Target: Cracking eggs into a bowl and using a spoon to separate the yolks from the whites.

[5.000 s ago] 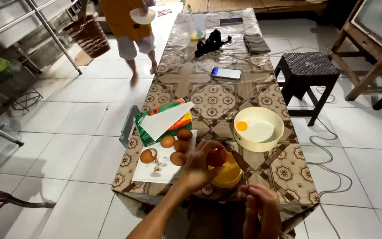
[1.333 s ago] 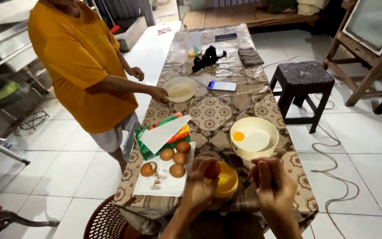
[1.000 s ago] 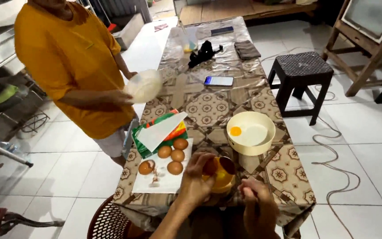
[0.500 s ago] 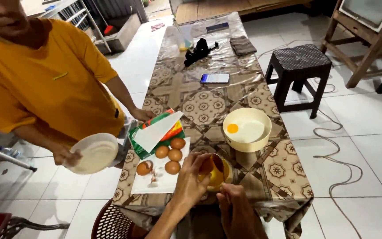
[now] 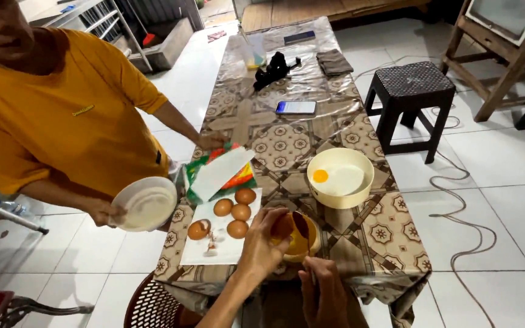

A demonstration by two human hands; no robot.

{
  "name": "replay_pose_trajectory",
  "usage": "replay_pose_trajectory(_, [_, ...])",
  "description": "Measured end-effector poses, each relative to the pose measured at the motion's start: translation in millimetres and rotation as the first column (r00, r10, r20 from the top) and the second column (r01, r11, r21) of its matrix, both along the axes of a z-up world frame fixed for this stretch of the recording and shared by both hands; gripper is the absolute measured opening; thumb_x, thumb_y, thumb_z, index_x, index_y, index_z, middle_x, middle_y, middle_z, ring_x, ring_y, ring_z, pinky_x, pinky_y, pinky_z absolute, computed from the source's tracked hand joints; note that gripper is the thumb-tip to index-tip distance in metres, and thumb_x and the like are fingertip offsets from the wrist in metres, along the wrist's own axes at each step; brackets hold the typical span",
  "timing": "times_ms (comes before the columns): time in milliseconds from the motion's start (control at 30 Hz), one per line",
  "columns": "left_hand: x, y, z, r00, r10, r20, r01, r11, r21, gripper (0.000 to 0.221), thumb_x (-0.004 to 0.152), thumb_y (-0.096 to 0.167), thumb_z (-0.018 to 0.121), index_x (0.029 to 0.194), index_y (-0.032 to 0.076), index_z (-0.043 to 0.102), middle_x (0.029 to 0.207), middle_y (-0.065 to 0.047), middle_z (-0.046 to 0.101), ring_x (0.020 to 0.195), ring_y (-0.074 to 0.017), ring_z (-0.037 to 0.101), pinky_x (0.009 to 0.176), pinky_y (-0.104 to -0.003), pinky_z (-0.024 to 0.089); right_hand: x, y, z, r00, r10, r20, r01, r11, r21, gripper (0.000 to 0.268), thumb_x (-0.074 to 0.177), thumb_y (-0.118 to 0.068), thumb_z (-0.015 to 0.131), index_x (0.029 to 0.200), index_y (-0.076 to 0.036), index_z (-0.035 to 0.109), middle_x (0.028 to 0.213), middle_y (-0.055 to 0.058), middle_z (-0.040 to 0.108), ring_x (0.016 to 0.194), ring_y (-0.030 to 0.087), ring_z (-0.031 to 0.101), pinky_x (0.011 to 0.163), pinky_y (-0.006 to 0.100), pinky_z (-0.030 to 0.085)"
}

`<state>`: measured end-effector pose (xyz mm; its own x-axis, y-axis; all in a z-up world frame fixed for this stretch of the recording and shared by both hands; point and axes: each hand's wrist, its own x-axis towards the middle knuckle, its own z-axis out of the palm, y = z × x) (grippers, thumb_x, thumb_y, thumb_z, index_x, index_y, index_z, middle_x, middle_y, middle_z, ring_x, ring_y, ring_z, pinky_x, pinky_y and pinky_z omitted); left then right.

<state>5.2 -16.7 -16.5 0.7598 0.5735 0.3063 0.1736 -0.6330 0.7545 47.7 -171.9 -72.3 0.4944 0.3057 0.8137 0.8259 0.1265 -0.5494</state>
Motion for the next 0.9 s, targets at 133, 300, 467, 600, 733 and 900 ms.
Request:
replay_pose_trajectory(133, [0, 4, -8, 1.000, 0.010, -0.018, -0.010, 1.000, 0.001, 0.057, 0.075, 0.003, 0.077, 0.129, 0.013, 0.061, 0.123, -0.010, 0.062, 0.111, -0.0290, 0.067, 0.097, -0.037, 0.062, 6, -5, -10, 0.999, 0.037, 0.033, -0.033, 0.992, -0.119, 0.020, 0.102, -0.017, 0.053, 0.116, -0.003, 0.058, 0.101, 0.013, 0.066, 0.089, 0.026, 0.067, 0.075, 0.037, 0.058])
replay_pose_trajectory(300, [-2, 6, 3, 0.996, -0.062, -0.063, 0.060, 0.998, -0.029, 0.054, 0.079, -0.003, 0.068, 0.131, 0.011, 0.061, 0.129, -0.010, 0.059, 0.118, -0.0295, 0.064, 0.100, -0.035, 0.061, 9, -8, -1, 0.997, 0.083, -0.008, -0.083, 0.977, -0.197, 0.022, 0.102, -0.018, 0.054, 0.119, -0.006, 0.058, 0.104, 0.012, 0.066, 0.089, 0.023, 0.069, 0.070, 0.035, 0.060])
replay_pose_trajectory(467, [-3, 11, 9, 0.984, -0.144, -0.100, 0.148, 0.988, 0.034, 0.059, 0.075, -0.008, 0.061, 0.132, 0.008, 0.059, 0.133, -0.014, 0.056, 0.122, -0.0325, 0.060, 0.101, -0.038, 0.061, 8, -7, 4, 0.995, 0.095, 0.016, -0.090, 0.978, -0.189, 0.019, 0.102, -0.017, 0.054, 0.116, -0.004, 0.058, 0.103, 0.013, 0.066, 0.091, 0.024, 0.069, 0.074, 0.035, 0.060])
replay_pose_trajectory(600, [-5, 16, 10, 0.969, -0.206, -0.136, 0.222, 0.969, 0.108, 0.055, 0.079, -0.006, 0.060, 0.132, 0.007, 0.057, 0.132, -0.016, 0.055, 0.125, -0.0340, 0.055, 0.103, -0.043, 0.057, -2, -6, 11, 0.997, 0.071, 0.000, -0.070, 0.985, -0.158, 0.021, 0.102, -0.017, 0.055, 0.117, -0.003, 0.058, 0.104, 0.014, 0.066, 0.089, 0.024, 0.068, 0.074, 0.033, 0.060])
replay_pose_trajectory(733, [-4, 21, 11, 0.962, -0.241, -0.129, 0.264, 0.944, 0.200, 0.056, 0.075, -0.001, 0.060, 0.130, 0.010, 0.060, 0.123, -0.012, 0.060, 0.112, -0.0303, 0.056, 0.089, -0.043, 0.051, -7, -5, 4, 0.997, 0.076, -0.008, -0.076, 0.985, -0.153, 0.022, 0.101, -0.017, 0.058, 0.118, -0.003, 0.058, 0.102, 0.013, 0.065, 0.090, 0.024, 0.067, 0.075, 0.033, 0.059])
replay_pose_trajectory(900, [-4, 25, 19, 0.940, -0.253, -0.227, 0.300, 0.932, 0.204, 0.056, 0.075, -0.006, 0.061, 0.129, 0.010, 0.058, 0.124, -0.012, 0.058, 0.113, -0.0305, 0.056, 0.089, -0.043, 0.053, -9, -6, 4, 0.995, 0.093, -0.035, -0.097, 0.984, -0.146, 0.023, 0.099, -0.015, 0.061, 0.118, -0.002, 0.059, 0.104, 0.015, 0.066, 0.092, 0.026, 0.068, 0.078, 0.035, 0.060])
